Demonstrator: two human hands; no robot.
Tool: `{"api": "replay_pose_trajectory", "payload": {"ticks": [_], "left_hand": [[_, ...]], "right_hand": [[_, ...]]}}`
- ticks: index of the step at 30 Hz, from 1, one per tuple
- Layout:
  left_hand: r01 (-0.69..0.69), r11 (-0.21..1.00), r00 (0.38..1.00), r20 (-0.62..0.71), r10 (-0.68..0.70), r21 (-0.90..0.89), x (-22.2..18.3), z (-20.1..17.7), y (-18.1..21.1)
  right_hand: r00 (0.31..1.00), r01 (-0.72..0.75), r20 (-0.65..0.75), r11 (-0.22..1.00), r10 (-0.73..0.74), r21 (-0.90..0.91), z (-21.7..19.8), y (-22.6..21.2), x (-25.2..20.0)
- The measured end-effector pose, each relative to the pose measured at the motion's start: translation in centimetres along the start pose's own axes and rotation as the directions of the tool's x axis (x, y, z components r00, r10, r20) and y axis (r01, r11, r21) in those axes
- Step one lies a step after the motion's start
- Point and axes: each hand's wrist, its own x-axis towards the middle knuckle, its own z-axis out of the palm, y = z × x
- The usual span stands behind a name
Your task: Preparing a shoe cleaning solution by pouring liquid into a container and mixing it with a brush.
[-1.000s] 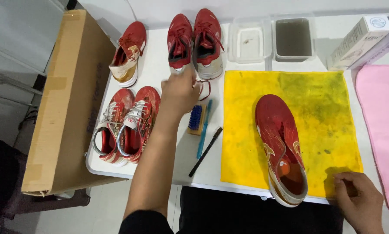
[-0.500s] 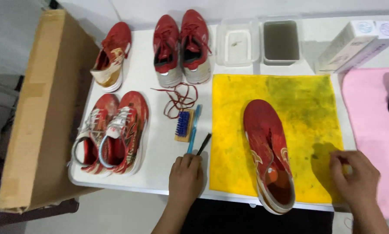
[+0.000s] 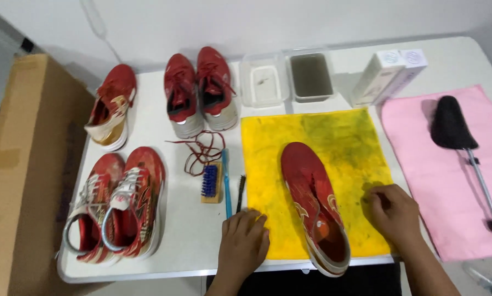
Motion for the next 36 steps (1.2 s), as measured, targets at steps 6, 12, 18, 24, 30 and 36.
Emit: {"api": "replay_pose_trajectory", "payload": {"ticks": [6, 12, 18, 24, 30, 36], "left_hand": [[0.012, 0.999, 0.999, -0.039, -0.01, 0.036, 0.6, -0.2, 0.1], [0.053, 0.997, 0.999, 0.002, -0.053, 0.058, 0.3, 1.1, -0.4], [0.078, 0.996, 0.996, 0.045, -0.081, 0.049, 0.3, 1.1, -0.4], [0.071, 0.996, 0.994, 0.083, -0.075, 0.051, 0.8, -0.2, 0.1], [0.049, 0.999, 0.999, 0.004, -0.049, 0.003, 0.6, -0.5, 0.1], [0.132, 0.99, 0.985, 0.108, -0.137, 0.052, 0.7, -0.1, 0.3]], "right_hand": [[0.997, 0.011, 0.083, 0.996, -0.004, -0.084, 0.3, -0.1, 0.3], [0.987, 0.005, 0.161, 0.98, 0.028, -0.199, -0.4, 2.0, 7.0], [0.77, 0.554, -0.152, 0.768, -0.619, -0.32, -5.1, -2.8, 22.9], [0.917, 0.174, 0.391, 0.808, 0.075, -0.563, -4.7, -6.9, 31.6], [0.928, 0.289, 0.36, 0.79, -0.093, -0.541, -5.2, -8.5, 30.4], [0.907, 0.384, 0.272, 0.897, -0.322, -0.219, -9.9, -14.1, 24.0]]}}
